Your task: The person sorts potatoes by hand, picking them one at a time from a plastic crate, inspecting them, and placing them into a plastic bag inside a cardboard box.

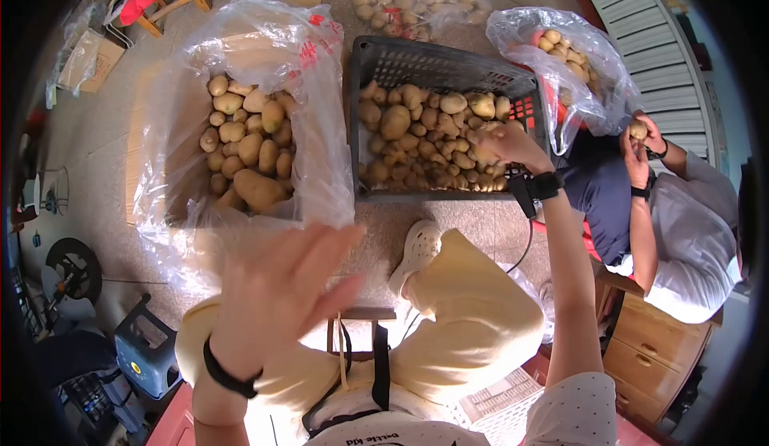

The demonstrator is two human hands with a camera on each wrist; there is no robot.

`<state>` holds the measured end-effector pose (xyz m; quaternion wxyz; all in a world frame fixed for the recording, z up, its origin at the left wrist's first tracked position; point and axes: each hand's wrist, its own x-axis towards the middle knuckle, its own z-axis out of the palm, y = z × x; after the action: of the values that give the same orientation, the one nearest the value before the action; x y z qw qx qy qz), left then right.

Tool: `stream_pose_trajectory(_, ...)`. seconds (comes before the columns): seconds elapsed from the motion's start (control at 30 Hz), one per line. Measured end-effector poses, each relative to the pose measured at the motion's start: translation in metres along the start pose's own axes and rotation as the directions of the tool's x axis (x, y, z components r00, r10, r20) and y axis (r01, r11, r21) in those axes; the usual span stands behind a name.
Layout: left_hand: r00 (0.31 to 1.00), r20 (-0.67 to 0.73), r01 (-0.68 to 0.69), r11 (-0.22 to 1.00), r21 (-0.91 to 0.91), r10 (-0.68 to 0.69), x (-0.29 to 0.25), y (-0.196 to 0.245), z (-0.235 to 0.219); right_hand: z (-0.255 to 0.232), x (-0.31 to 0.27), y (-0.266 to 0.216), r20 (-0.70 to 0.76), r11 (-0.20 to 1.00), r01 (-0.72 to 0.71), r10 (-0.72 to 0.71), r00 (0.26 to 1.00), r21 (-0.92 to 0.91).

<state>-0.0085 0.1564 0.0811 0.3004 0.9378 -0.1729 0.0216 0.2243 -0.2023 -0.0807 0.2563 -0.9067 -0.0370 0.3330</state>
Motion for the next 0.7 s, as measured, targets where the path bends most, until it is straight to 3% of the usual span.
stream_pose_trajectory(0.03,1.000,-0.003,-0.008,1.000,0.000,0.008,0.002,-0.002,0.001,-0.002,-0.026,-0.037,0.076,0.994,0.001,-0.009,0.997,0.109)
stream_pose_trajectory(0.1,0.988,-0.155,-0.001,0.990,-0.143,-0.021,0.009,-0.009,0.001,-0.001,-0.073,-0.087,0.070,0.972,0.028,-0.045,0.997,0.235)
stream_pose_trajectory(0.17,0.981,-0.190,0.018,0.988,-0.151,-0.047,0.016,-0.007,0.000,0.011,-0.097,-0.104,0.054,0.890,0.144,-0.184,0.981,0.433)
stream_pose_trajectory(0.2,0.973,-0.214,0.046,0.984,-0.170,-0.083,0.019,-0.007,-0.001,0.017,-0.106,-0.115,0.040,0.884,0.159,-0.196,0.980,0.440)
stream_pose_trajectory(0.27,0.977,-0.211,-0.003,0.983,-0.181,-0.036,0.027,-0.019,0.004,0.029,-0.122,-0.134,0.073,0.682,0.180,-0.325,0.943,0.708)
stream_pose_trajectory(0.33,0.977,-0.213,-0.046,0.979,-0.196,0.004,0.026,-0.026,0.013,0.039,-0.137,-0.150,0.107,0.622,0.150,-0.357,0.928,0.768)
stream_pose_trajectory(0.43,0.972,-0.232,-0.116,0.938,-0.326,0.040,0.022,-0.028,0.026,0.060,-0.142,-0.159,0.159,0.539,0.080,-0.382,0.910,0.838)
stream_pose_trajectory(0.5,0.985,-0.170,-0.111,0.879,-0.464,0.035,0.018,-0.026,0.033,0.076,-0.143,-0.164,0.195,0.477,0.026,-0.409,0.891,0.879)
stream_pose_trajectory(0.53,0.984,-0.170,-0.132,0.846,-0.516,0.050,0.016,-0.024,0.037,0.080,-0.148,-0.166,0.263,0.462,-0.010,-0.487,0.833,0.887)
stream_pose_trajectory(0.63,0.996,-0.085,-0.034,0.831,-0.555,-0.016,0.011,-0.026,0.037,0.100,-0.141,-0.167,0.273,0.369,-0.075,-0.520,0.809,0.926)
stream_pose_trajectory(0.7,0.993,-0.113,-0.022,0.846,-0.533,-0.045,0.008,-0.030,0.036,0.106,-0.139,-0.169,0.284,0.377,-0.072,-0.543,0.790,0.923)
